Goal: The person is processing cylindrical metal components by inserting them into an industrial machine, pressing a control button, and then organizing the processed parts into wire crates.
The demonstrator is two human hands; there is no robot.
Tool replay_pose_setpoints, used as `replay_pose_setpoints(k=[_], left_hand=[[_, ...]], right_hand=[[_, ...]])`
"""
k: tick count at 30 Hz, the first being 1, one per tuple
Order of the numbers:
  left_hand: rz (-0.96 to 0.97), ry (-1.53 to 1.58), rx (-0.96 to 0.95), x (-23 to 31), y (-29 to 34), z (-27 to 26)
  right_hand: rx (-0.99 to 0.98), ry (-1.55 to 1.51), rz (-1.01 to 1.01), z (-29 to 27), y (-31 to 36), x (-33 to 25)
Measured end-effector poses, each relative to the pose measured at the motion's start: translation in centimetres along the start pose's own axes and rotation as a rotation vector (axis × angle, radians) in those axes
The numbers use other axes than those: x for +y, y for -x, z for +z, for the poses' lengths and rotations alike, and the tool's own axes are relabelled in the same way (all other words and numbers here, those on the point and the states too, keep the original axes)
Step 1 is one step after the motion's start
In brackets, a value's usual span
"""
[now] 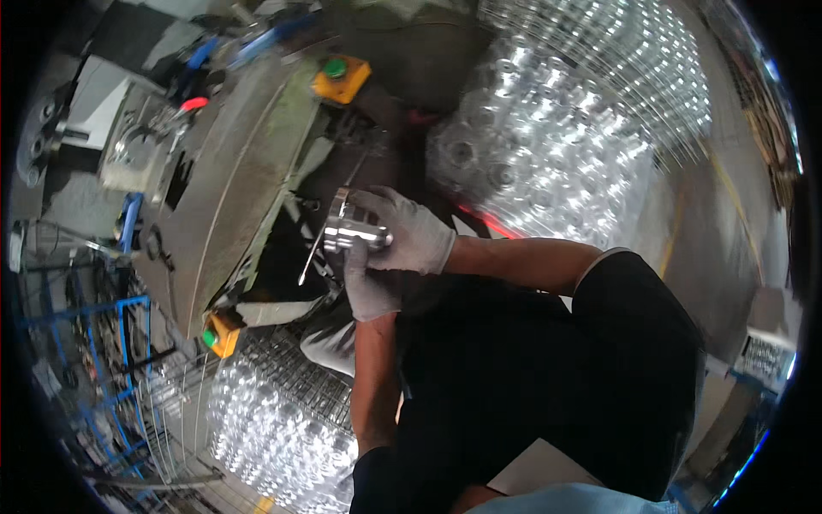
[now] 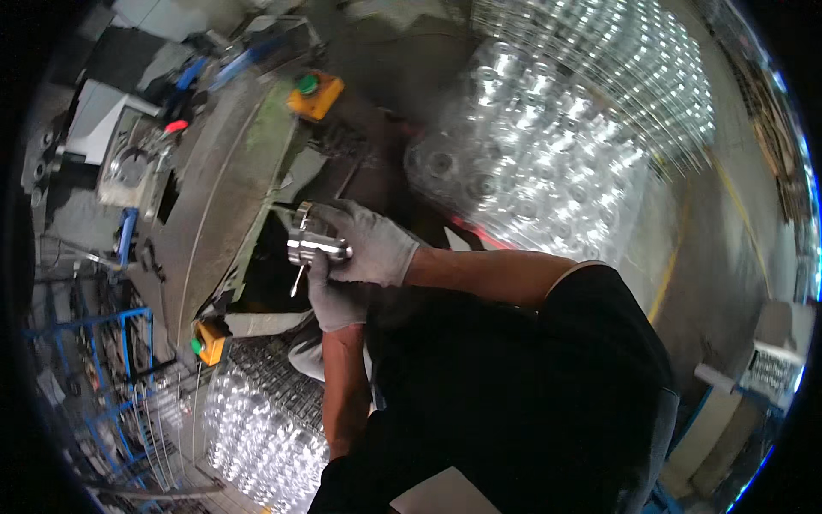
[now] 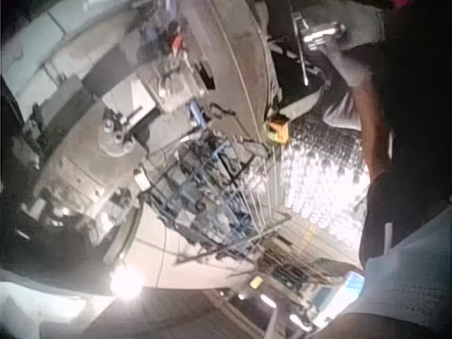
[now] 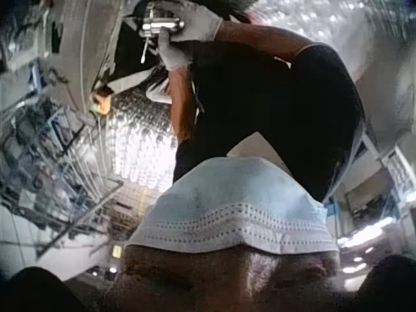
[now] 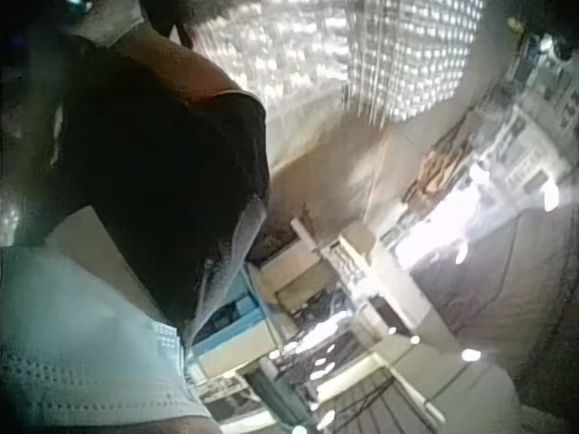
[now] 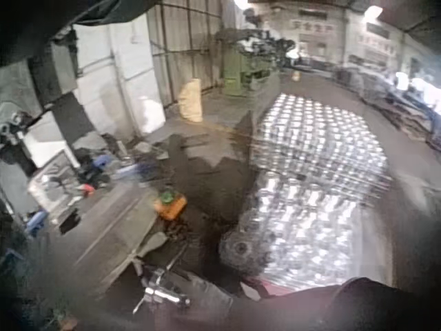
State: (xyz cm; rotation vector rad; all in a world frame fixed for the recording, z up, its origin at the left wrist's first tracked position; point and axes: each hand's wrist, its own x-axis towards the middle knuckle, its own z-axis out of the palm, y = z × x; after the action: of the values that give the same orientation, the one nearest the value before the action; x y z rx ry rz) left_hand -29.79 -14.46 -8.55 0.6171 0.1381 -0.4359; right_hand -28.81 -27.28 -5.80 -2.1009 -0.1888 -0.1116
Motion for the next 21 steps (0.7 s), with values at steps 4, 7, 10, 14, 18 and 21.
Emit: replay_pose_setpoints(k=[4, 7, 10, 14, 18, 21], left_hand=[[-0.150, -0.662, -0.024, -3.3, -0.3, 0.0], [-0.169, -0.542, 0.082, -2.8, 0.4, -1.2], [-0.018, -0.686, 0.087, -0.3, 0.6, -5.9], [0.037, -0.641, 0.475, 4.8, 5.3, -12.3], [0.115, -0.657, 0.592, 6.4, 8.0, -12.9], [0.204, -0.858, 0.588, 7.9, 9.1, -15.8]], right_hand=[[0.272, -0.173, 0.049, -5.3, 4.6, 4.2], [0.570, 0.106, 0.041, -14.1, 7.3, 10.8], [0.739, 0.677, 0.617, -26.1, 15.6, 21.2], [0.582, 1.002, 0.813, -30.6, 16.4, 24.5], [0.183, 0.757, 0.827, -34.0, 21.7, 38.7], [0.092, 0.811, 0.817, -34.3, 23.5, 38.2]])
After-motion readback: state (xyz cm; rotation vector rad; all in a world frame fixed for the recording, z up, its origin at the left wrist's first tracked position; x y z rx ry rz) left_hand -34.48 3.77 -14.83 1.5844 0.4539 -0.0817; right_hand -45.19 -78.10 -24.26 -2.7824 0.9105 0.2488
